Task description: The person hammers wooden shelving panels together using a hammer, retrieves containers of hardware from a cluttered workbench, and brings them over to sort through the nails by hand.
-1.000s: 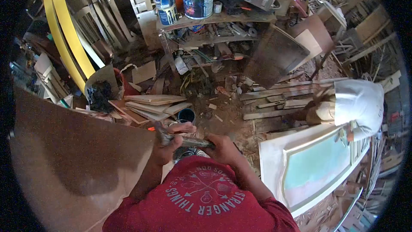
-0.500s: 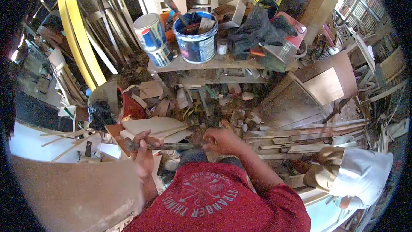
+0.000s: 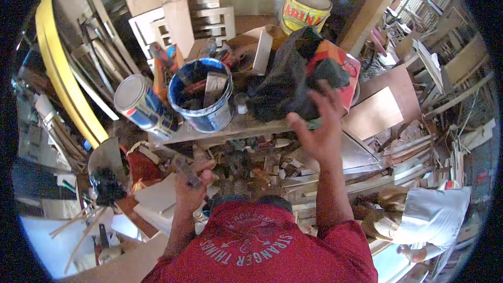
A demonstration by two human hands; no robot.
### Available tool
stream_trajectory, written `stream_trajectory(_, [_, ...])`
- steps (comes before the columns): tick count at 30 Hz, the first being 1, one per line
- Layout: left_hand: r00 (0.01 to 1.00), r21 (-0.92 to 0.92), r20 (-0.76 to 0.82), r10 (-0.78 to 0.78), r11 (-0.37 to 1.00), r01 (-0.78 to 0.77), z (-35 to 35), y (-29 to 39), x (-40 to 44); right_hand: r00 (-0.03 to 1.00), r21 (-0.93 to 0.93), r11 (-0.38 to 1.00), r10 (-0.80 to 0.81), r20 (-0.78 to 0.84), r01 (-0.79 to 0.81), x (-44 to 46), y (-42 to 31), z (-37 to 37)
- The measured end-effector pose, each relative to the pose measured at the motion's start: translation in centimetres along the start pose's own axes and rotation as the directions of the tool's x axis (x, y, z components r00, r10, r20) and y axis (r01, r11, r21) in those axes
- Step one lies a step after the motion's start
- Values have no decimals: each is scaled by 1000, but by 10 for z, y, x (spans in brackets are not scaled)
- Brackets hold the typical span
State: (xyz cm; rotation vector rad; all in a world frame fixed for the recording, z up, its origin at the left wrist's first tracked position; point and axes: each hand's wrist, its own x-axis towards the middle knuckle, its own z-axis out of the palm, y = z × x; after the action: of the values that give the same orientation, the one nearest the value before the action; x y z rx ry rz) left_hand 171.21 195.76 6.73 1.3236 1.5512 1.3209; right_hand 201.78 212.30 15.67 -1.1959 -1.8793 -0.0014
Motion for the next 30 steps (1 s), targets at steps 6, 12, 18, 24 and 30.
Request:
stream_trajectory(6, [979,-19,38,202,979,-202,42,62,107,831,368,908,-356,427,200,1,-31,45])
stream_trajectory(12, [992,24,126,19,999,-23,64,84,143,714,583,800,-492,498,144,18,-28,46])
stream_trajectory(18, [965,-29,-149,217,974,-223,70,84,149,689,219,968,-239,684,118,90,29,29])
stream_trajectory(24, [984,276,0,176,946,-169,61,104,132,659,-138,797,-373,653,588,147,54,38])
stream_trajectory(30, [981,530,180,65,834,-153,56,98,109,634,-134,705,-518,574,697,151,55,28])
